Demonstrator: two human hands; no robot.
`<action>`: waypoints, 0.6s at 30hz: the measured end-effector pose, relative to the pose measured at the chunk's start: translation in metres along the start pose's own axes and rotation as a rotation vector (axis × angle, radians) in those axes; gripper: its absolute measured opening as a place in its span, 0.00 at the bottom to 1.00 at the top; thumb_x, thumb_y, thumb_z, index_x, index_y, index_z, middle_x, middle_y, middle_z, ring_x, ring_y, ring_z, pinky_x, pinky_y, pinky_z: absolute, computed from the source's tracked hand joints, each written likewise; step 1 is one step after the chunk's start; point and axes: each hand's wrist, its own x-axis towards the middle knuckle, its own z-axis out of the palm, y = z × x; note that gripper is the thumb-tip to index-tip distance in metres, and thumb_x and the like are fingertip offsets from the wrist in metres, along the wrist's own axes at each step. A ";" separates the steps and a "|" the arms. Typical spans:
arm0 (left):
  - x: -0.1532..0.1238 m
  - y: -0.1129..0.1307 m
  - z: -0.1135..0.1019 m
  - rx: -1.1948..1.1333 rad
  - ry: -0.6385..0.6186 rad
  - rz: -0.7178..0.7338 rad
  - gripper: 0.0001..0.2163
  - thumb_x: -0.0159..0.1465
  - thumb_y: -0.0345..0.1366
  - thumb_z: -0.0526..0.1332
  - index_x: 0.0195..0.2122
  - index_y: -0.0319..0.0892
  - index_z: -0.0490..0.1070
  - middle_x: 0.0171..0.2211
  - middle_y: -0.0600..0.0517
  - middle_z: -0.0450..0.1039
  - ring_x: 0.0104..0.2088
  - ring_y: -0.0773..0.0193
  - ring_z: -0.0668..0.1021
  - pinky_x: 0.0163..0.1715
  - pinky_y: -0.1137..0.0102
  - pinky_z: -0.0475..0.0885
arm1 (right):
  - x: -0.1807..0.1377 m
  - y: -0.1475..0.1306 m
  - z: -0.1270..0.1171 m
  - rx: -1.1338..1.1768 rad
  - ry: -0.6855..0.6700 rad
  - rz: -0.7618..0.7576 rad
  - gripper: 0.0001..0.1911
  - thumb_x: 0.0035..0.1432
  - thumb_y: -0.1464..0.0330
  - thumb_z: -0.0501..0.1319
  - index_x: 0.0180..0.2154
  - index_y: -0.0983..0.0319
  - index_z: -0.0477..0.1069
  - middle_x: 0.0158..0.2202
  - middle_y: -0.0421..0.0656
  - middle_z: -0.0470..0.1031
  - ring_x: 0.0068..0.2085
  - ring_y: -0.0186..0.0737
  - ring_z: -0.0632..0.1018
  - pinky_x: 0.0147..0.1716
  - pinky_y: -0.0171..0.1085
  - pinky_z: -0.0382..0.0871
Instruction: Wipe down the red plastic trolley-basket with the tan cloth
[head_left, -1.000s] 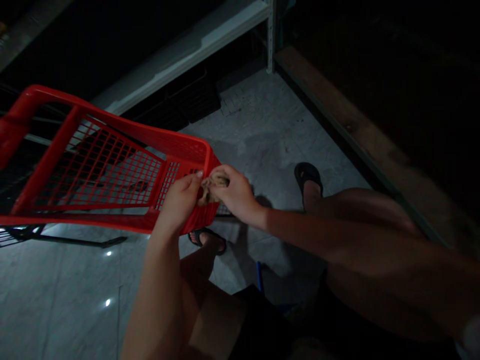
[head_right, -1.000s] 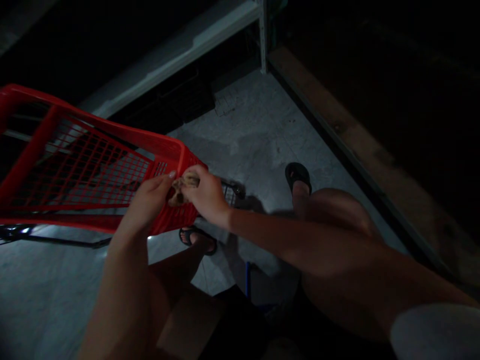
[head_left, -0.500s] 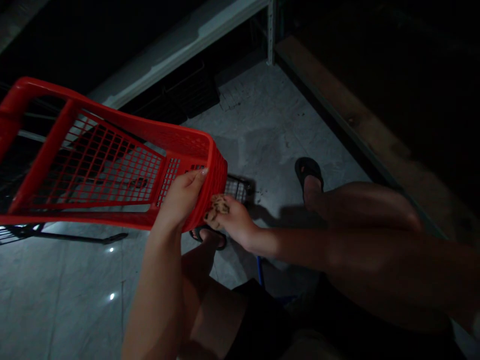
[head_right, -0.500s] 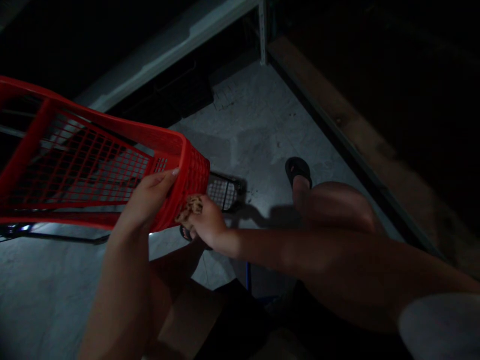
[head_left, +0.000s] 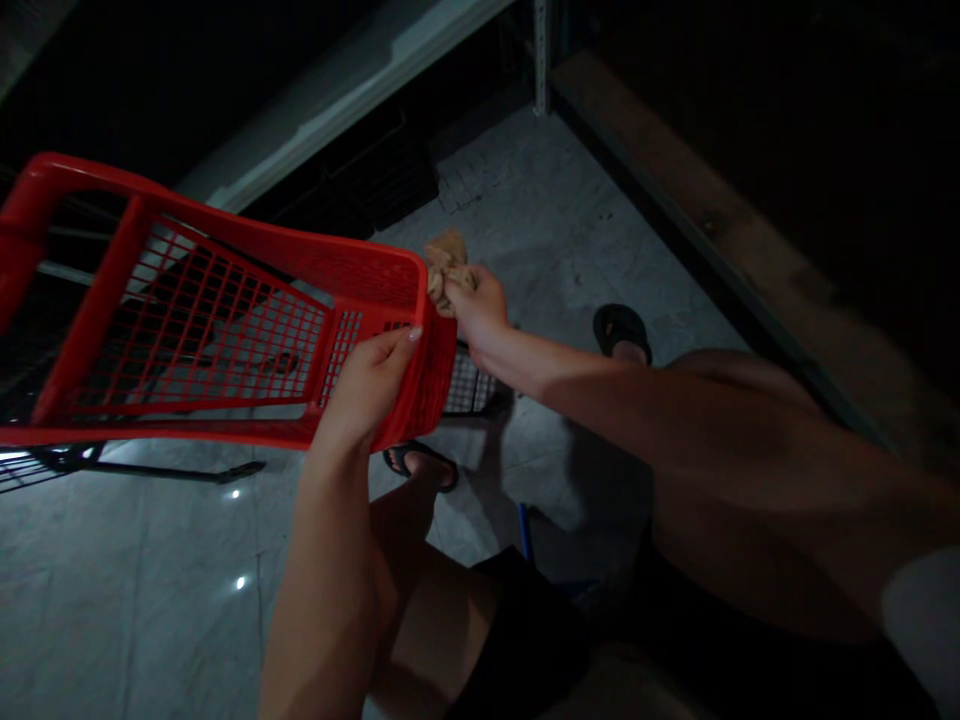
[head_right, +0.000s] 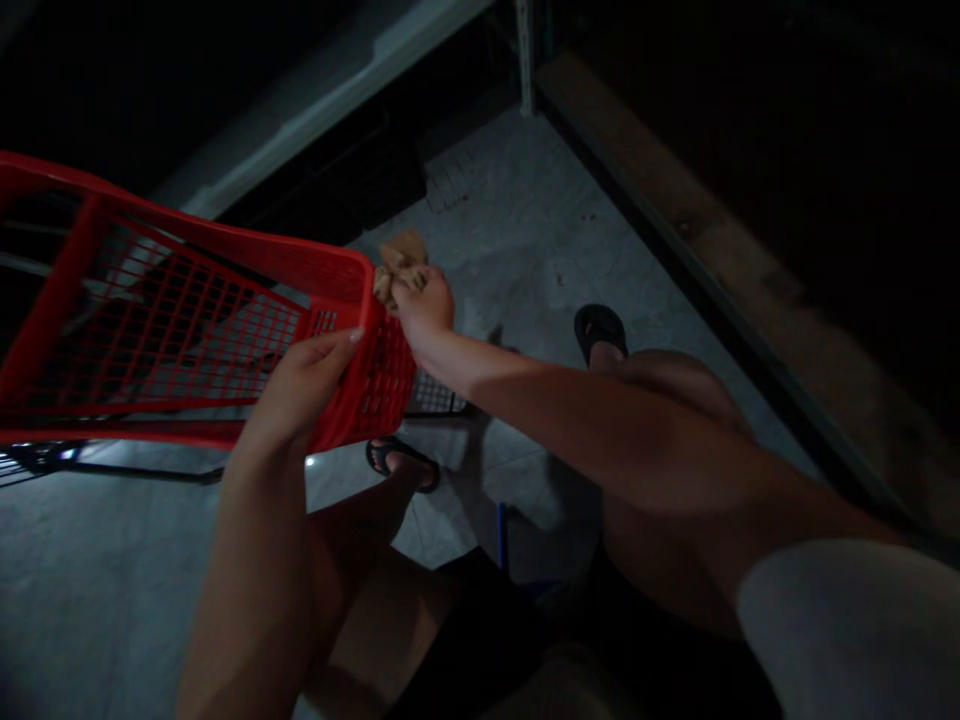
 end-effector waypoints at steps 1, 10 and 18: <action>0.000 0.000 -0.001 0.009 -0.006 0.000 0.20 0.67 0.54 0.62 0.28 0.42 0.74 0.25 0.52 0.74 0.32 0.60 0.78 0.29 0.72 0.73 | -0.017 0.006 -0.002 0.012 0.012 0.039 0.06 0.60 0.72 0.60 0.37 0.57 0.65 0.38 0.37 0.76 0.39 0.33 0.77 0.40 0.32 0.71; -0.004 -0.004 -0.003 0.087 -0.001 0.021 0.22 0.68 0.56 0.60 0.31 0.41 0.76 0.26 0.50 0.76 0.34 0.59 0.78 0.31 0.70 0.75 | -0.117 0.030 -0.020 0.150 -0.271 0.758 0.09 0.60 0.78 0.58 0.30 0.61 0.71 0.26 0.38 0.76 0.26 0.32 0.76 0.29 0.33 0.71; -0.005 -0.002 0.001 0.110 0.002 0.032 0.20 0.70 0.53 0.57 0.34 0.41 0.78 0.29 0.51 0.78 0.35 0.58 0.79 0.32 0.70 0.74 | 0.003 -0.029 -0.010 0.145 0.011 0.299 0.12 0.67 0.73 0.59 0.29 0.58 0.64 0.26 0.32 0.71 0.30 0.28 0.73 0.34 0.28 0.71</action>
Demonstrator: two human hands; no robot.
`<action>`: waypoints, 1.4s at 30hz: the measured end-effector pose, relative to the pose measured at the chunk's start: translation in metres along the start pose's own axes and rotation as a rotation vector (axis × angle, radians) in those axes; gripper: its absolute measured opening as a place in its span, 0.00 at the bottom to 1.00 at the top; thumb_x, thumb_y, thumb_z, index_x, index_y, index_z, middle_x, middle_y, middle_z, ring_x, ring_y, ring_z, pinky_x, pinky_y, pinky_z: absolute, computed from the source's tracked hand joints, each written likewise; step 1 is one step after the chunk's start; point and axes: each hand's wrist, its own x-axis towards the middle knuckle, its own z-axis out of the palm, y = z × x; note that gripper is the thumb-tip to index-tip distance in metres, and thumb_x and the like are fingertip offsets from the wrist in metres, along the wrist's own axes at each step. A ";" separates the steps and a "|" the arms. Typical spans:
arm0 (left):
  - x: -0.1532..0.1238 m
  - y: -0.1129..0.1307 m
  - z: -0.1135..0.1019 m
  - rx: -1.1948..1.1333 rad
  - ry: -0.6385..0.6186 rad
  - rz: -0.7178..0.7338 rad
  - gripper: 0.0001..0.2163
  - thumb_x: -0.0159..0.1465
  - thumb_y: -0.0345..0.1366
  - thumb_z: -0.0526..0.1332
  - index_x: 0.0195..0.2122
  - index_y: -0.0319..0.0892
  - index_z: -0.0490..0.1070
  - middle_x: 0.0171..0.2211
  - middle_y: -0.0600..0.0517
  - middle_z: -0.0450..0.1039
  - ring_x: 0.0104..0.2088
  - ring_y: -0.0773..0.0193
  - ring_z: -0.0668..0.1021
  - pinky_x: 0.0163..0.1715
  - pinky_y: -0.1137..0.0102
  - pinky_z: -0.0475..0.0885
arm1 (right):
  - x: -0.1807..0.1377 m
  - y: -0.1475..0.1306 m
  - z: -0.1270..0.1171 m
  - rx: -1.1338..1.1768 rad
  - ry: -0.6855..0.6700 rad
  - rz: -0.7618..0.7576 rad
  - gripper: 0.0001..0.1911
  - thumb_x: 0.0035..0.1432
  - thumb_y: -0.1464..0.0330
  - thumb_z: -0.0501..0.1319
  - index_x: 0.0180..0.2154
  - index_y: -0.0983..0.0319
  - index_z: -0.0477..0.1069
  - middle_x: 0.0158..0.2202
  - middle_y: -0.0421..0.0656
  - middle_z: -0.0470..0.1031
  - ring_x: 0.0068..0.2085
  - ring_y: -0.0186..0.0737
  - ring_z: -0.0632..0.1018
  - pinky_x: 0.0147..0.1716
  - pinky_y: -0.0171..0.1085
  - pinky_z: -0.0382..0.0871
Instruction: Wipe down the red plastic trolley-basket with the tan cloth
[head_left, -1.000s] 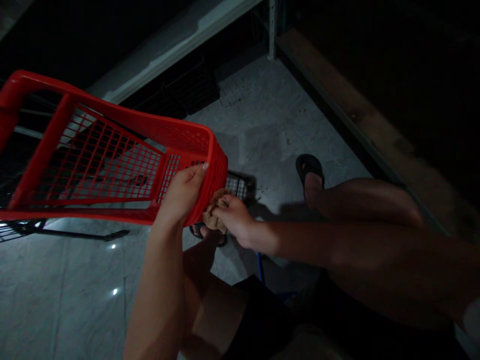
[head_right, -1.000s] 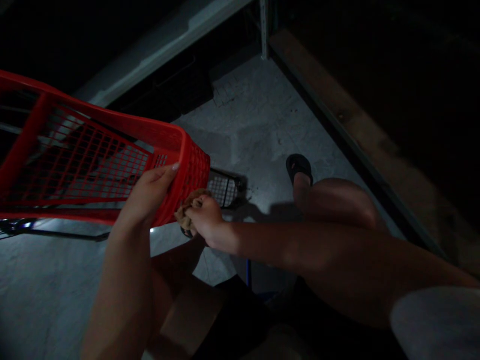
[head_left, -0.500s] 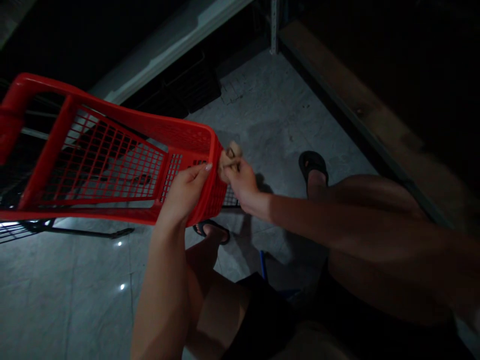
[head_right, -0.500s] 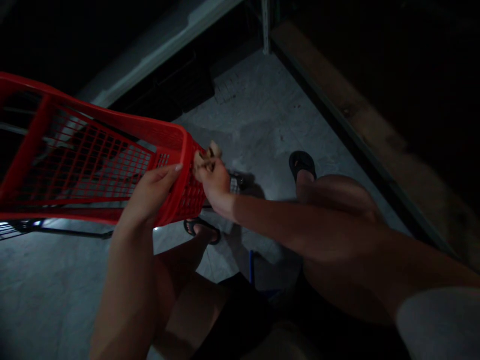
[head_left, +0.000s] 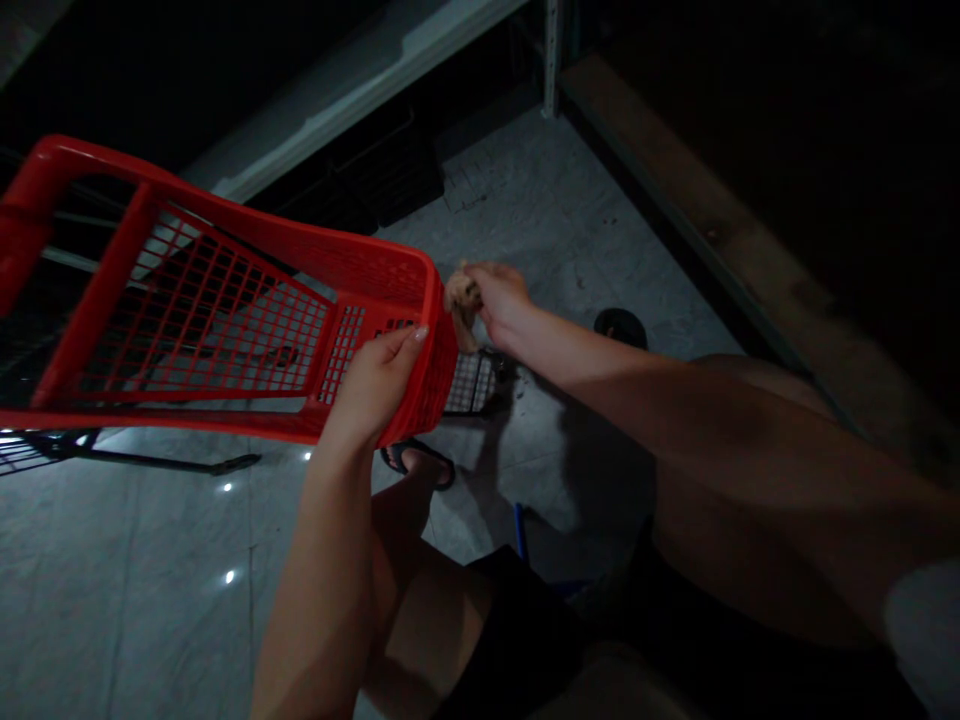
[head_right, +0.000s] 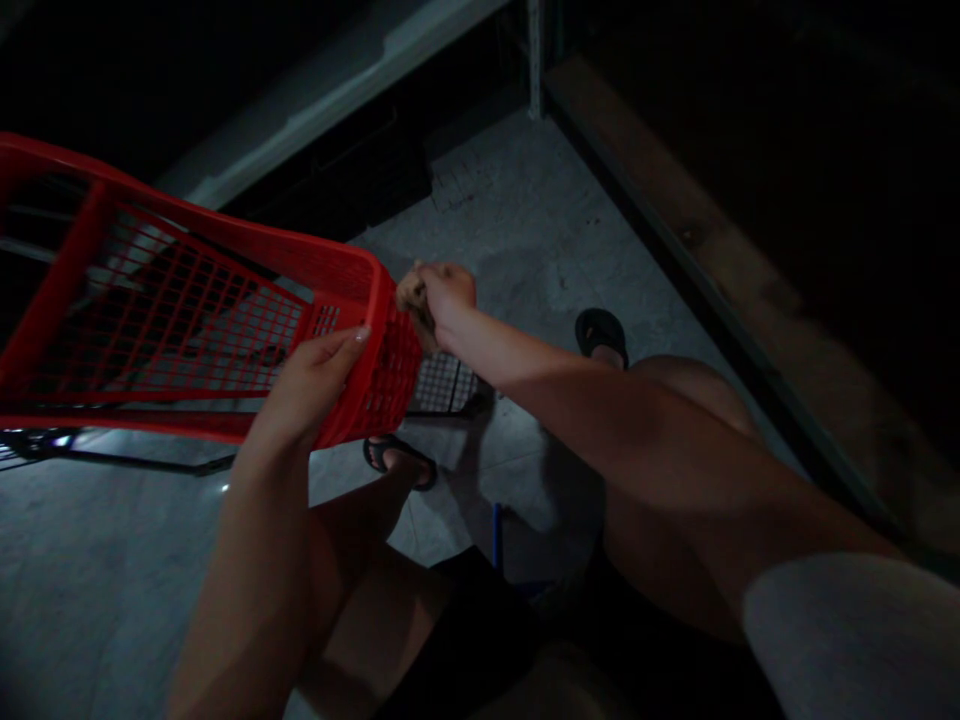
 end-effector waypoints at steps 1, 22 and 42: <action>0.000 0.000 -0.001 0.004 -0.008 -0.009 0.20 0.69 0.52 0.57 0.34 0.41 0.77 0.29 0.51 0.78 0.35 0.59 0.78 0.32 0.70 0.73 | 0.009 -0.005 0.003 -0.016 0.019 -0.078 0.11 0.67 0.73 0.60 0.30 0.58 0.64 0.28 0.32 0.71 0.32 0.28 0.73 0.36 0.28 0.71; 0.000 0.004 0.003 0.044 0.023 0.017 0.19 0.73 0.47 0.54 0.34 0.40 0.77 0.33 0.51 0.80 0.36 0.60 0.79 0.35 0.71 0.73 | -0.110 0.077 -0.033 -0.072 -0.301 0.346 0.09 0.52 0.78 0.68 0.31 0.60 0.71 0.28 0.37 0.78 0.29 0.35 0.79 0.33 0.35 0.75; -0.036 -0.094 -0.084 0.639 0.724 -0.006 0.24 0.73 0.44 0.47 0.26 0.43 0.75 0.28 0.43 0.78 0.39 0.51 0.81 0.59 0.51 0.67 | -0.058 0.018 -0.036 -0.737 -0.741 -1.001 0.26 0.59 0.79 0.61 0.55 0.51 0.79 0.59 0.40 0.79 0.64 0.46 0.75 0.71 0.56 0.64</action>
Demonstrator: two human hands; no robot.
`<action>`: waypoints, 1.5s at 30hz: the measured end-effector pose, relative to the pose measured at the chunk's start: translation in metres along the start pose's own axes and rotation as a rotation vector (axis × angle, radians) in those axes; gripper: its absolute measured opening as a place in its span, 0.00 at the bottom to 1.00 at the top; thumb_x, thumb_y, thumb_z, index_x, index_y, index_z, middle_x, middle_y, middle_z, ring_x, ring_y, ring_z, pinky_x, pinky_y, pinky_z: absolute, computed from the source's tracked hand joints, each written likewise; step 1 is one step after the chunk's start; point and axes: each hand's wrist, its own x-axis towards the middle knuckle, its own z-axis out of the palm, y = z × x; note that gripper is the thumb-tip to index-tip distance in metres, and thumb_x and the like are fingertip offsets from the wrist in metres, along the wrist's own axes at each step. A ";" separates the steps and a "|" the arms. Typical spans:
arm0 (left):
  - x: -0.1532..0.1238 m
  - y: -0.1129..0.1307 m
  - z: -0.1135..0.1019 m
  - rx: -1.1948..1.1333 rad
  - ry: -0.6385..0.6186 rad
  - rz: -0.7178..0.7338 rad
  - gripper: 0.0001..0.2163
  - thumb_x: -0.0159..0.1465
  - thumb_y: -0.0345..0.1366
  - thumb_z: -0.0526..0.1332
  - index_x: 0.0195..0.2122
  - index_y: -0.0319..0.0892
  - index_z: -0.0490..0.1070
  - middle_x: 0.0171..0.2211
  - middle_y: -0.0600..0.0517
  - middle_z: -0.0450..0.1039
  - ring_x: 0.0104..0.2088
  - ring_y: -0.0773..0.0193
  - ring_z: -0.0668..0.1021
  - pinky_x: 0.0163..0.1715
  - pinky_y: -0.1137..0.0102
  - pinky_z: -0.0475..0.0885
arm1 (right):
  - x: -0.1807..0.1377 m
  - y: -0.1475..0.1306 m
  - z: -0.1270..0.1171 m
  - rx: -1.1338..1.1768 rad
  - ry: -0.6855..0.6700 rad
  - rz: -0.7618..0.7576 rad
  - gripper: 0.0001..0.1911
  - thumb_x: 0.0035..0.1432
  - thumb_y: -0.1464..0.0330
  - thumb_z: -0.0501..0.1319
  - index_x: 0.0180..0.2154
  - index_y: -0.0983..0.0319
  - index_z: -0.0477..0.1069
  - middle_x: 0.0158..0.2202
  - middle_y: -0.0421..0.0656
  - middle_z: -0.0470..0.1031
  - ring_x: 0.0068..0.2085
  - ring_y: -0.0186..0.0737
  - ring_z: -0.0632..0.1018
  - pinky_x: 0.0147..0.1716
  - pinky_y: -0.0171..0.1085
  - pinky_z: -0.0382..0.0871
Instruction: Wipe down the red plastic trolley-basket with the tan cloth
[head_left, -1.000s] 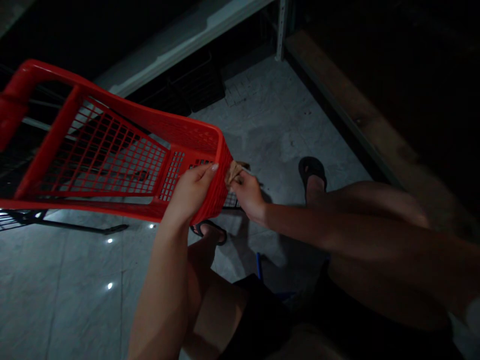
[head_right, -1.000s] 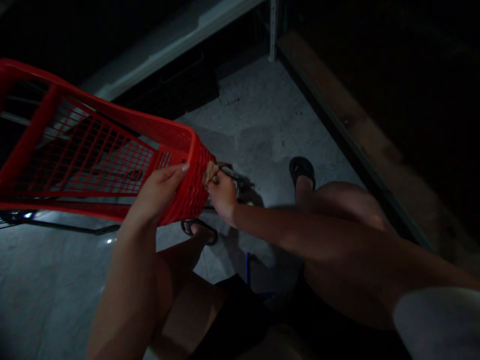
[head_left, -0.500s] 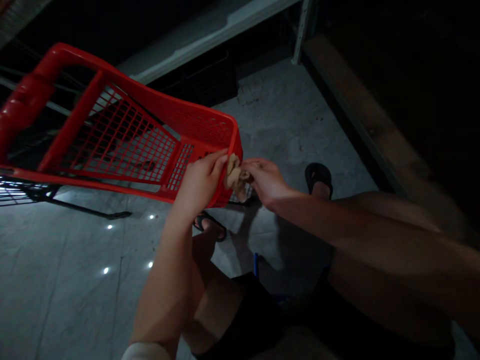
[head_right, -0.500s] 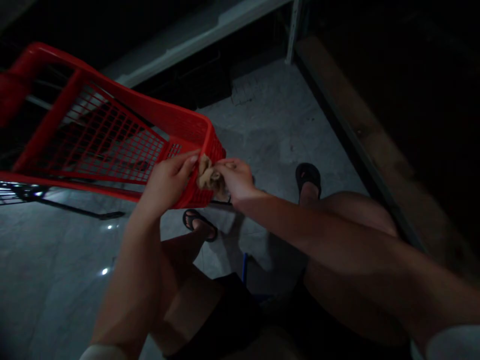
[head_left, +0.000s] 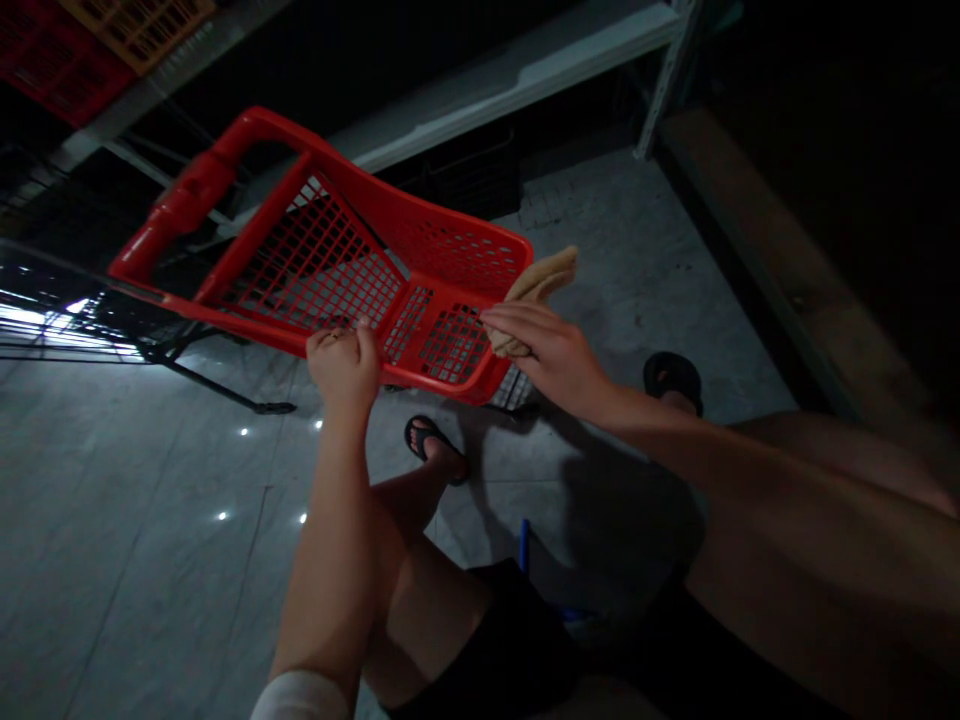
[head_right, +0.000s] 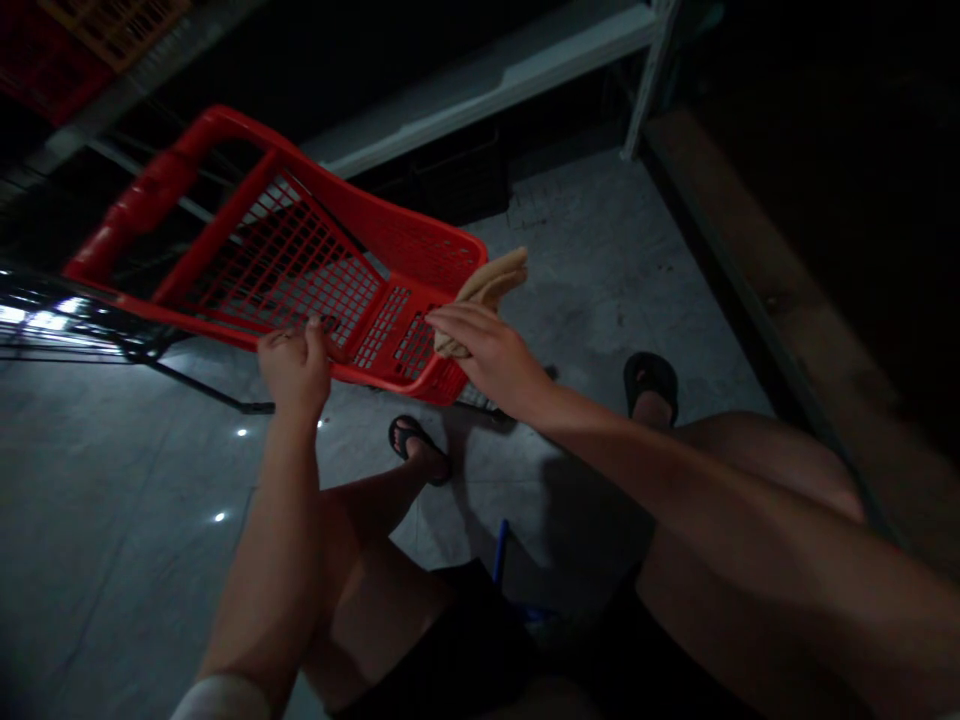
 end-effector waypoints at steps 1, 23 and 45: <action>-0.001 0.002 0.006 -0.006 0.047 -0.046 0.23 0.73 0.42 0.46 0.27 0.43 0.75 0.28 0.42 0.77 0.39 0.51 0.80 0.59 0.50 0.66 | -0.003 -0.001 0.002 -0.028 -0.039 -0.052 0.27 0.60 0.78 0.59 0.56 0.51 0.78 0.60 0.40 0.79 0.65 0.46 0.75 0.71 0.56 0.64; -0.006 0.118 0.017 -0.277 -0.248 0.436 0.32 0.69 0.41 0.61 0.73 0.45 0.56 0.62 0.43 0.75 0.57 0.51 0.77 0.61 0.57 0.59 | 0.027 -0.013 -0.012 0.181 0.160 0.150 0.34 0.67 0.65 0.54 0.72 0.47 0.56 0.71 0.46 0.67 0.63 0.48 0.76 0.62 0.51 0.72; 0.006 0.066 0.013 -0.279 0.155 0.259 0.14 0.77 0.37 0.51 0.56 0.48 0.73 0.63 0.54 0.75 0.68 0.60 0.70 0.68 0.52 0.58 | 0.038 0.059 -0.120 -0.699 -0.275 -0.091 0.25 0.75 0.57 0.47 0.37 0.60 0.78 0.43 0.52 0.82 0.58 0.53 0.77 0.63 0.54 0.65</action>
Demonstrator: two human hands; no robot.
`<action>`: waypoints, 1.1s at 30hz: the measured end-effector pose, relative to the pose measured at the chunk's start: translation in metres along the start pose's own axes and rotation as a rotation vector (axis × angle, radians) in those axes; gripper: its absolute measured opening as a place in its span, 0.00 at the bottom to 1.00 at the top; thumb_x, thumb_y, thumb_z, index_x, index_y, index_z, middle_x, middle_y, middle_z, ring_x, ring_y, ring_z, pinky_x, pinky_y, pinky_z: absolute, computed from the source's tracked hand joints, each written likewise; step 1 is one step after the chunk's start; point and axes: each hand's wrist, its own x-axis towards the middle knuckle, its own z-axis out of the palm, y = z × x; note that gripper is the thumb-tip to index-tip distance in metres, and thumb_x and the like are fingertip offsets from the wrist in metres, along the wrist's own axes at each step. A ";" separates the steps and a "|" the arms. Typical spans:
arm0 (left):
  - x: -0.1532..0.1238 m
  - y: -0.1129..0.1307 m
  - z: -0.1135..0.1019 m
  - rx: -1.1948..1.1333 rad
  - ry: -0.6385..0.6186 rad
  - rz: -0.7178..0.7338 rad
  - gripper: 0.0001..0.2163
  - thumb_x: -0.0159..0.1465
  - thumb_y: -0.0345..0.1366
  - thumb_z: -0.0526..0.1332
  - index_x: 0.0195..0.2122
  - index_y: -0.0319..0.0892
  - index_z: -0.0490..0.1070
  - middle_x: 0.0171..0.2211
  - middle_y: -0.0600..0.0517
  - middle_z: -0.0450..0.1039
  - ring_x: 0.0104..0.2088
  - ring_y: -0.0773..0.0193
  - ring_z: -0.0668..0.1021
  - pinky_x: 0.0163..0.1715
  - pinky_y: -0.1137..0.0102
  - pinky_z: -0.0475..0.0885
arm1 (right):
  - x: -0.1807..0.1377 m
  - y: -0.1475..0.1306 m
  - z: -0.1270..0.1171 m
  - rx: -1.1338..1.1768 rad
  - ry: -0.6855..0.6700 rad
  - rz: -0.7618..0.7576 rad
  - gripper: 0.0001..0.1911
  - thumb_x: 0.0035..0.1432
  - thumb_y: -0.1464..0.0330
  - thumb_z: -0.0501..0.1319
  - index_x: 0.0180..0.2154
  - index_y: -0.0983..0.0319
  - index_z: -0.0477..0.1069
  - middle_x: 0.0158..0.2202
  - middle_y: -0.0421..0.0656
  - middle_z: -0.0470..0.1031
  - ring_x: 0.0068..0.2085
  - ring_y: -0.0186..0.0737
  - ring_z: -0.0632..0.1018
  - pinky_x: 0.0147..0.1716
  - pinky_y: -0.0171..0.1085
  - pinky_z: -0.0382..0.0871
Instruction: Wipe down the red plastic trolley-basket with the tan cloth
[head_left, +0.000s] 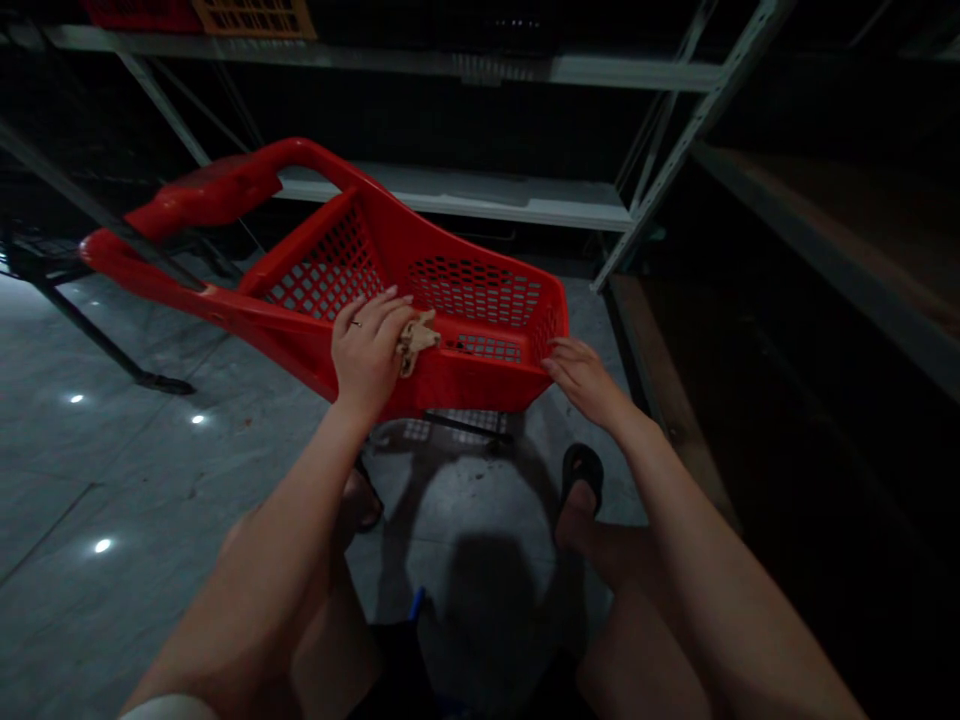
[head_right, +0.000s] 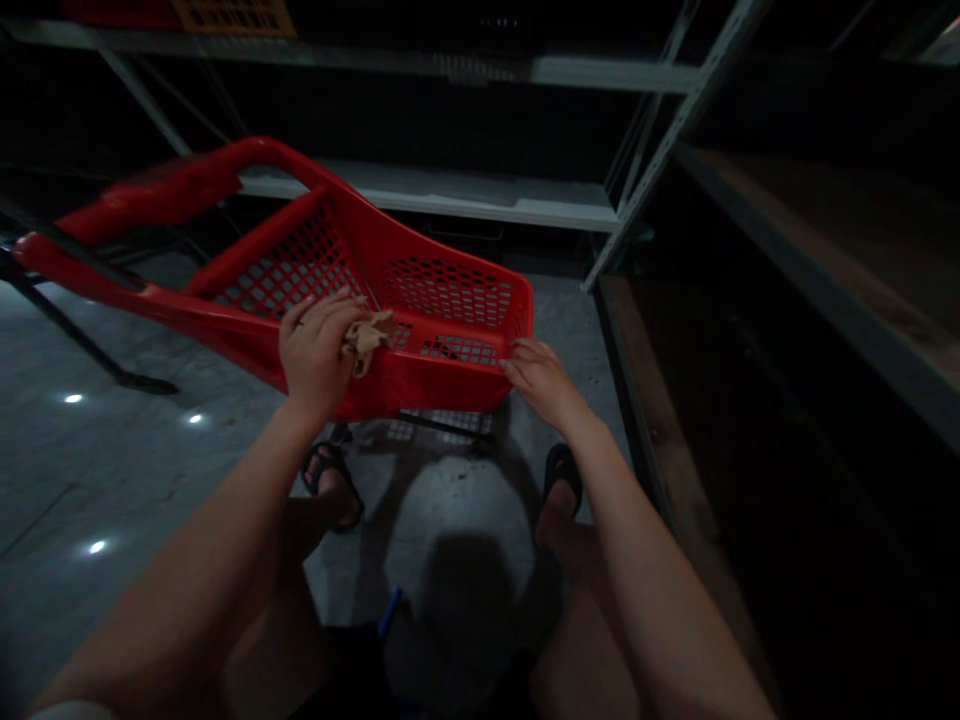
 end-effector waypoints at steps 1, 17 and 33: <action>-0.002 -0.001 0.008 -0.018 0.026 0.012 0.16 0.77 0.40 0.50 0.57 0.47 0.74 0.59 0.53 0.78 0.64 0.59 0.73 0.65 0.52 0.61 | -0.003 -0.003 0.000 -0.024 -0.002 -0.013 0.26 0.75 0.57 0.46 0.37 0.60 0.78 0.42 0.52 0.82 0.55 0.53 0.77 0.61 0.54 0.66; -0.042 0.135 0.111 -0.131 0.396 0.284 0.13 0.74 0.41 0.58 0.55 0.56 0.80 0.43 0.54 0.83 0.50 0.65 0.82 0.64 0.66 0.64 | -0.044 -0.024 -0.007 -0.062 -0.039 0.157 0.24 0.67 0.65 0.51 0.19 0.59 0.71 0.21 0.45 0.77 0.26 0.39 0.76 0.30 0.37 0.63; -0.023 -0.004 0.030 0.236 0.178 0.522 0.14 0.77 0.38 0.56 0.60 0.55 0.74 0.52 0.58 0.83 0.56 0.66 0.80 0.65 0.64 0.70 | -0.047 -0.057 -0.032 0.153 -0.311 0.291 0.33 0.72 0.50 0.43 0.42 0.55 0.85 0.37 0.45 0.87 0.43 0.51 0.87 0.48 0.46 0.79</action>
